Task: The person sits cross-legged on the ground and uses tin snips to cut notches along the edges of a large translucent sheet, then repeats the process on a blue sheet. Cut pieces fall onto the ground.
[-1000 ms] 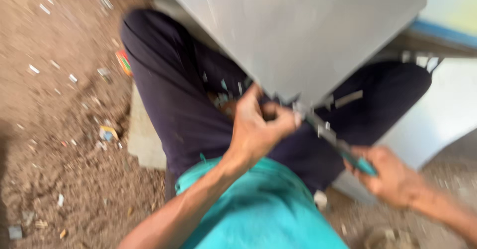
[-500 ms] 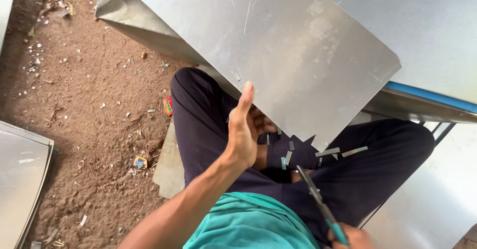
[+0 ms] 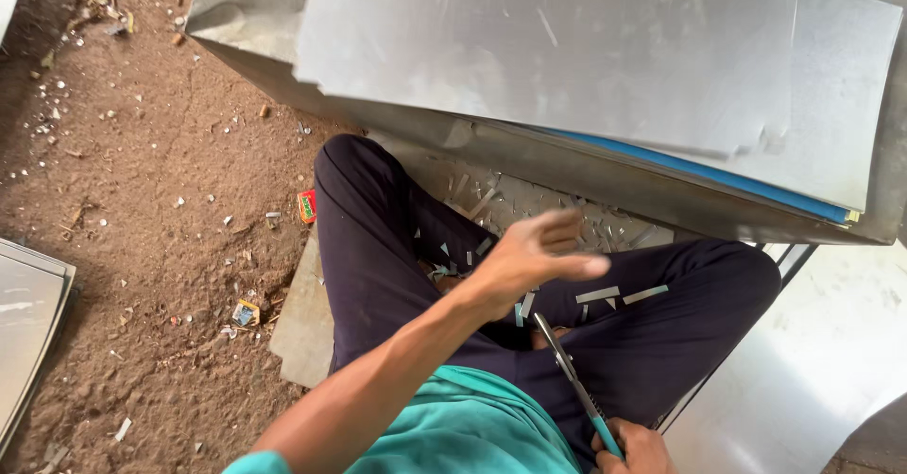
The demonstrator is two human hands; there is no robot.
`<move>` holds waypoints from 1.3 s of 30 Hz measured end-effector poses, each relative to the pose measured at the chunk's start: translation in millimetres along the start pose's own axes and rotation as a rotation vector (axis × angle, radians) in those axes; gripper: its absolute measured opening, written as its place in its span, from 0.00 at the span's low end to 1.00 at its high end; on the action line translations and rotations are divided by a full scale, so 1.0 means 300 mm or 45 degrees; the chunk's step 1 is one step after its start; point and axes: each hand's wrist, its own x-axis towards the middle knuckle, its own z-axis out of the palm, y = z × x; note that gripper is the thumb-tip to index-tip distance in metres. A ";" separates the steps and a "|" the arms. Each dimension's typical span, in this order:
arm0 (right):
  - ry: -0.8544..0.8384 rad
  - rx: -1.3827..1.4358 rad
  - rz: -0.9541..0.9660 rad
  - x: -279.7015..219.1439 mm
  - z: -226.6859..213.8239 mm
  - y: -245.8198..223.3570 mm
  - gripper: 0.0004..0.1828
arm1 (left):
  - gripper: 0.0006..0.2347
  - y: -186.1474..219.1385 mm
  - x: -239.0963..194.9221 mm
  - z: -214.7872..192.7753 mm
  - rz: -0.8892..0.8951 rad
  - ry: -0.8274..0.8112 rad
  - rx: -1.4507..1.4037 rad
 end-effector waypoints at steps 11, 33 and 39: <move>0.861 -0.119 -1.265 -0.071 -0.012 -0.070 0.11 | 0.30 0.542 -0.037 -0.516 0.023 0.981 -0.540; -0.175 0.662 0.186 -0.061 -0.152 -0.246 0.06 | 0.08 0.463 0.300 0.442 -0.258 -0.462 -0.583; -0.173 0.819 0.023 0.000 -0.031 -0.067 0.06 | 0.20 -0.050 -0.025 0.636 -0.903 -0.585 0.359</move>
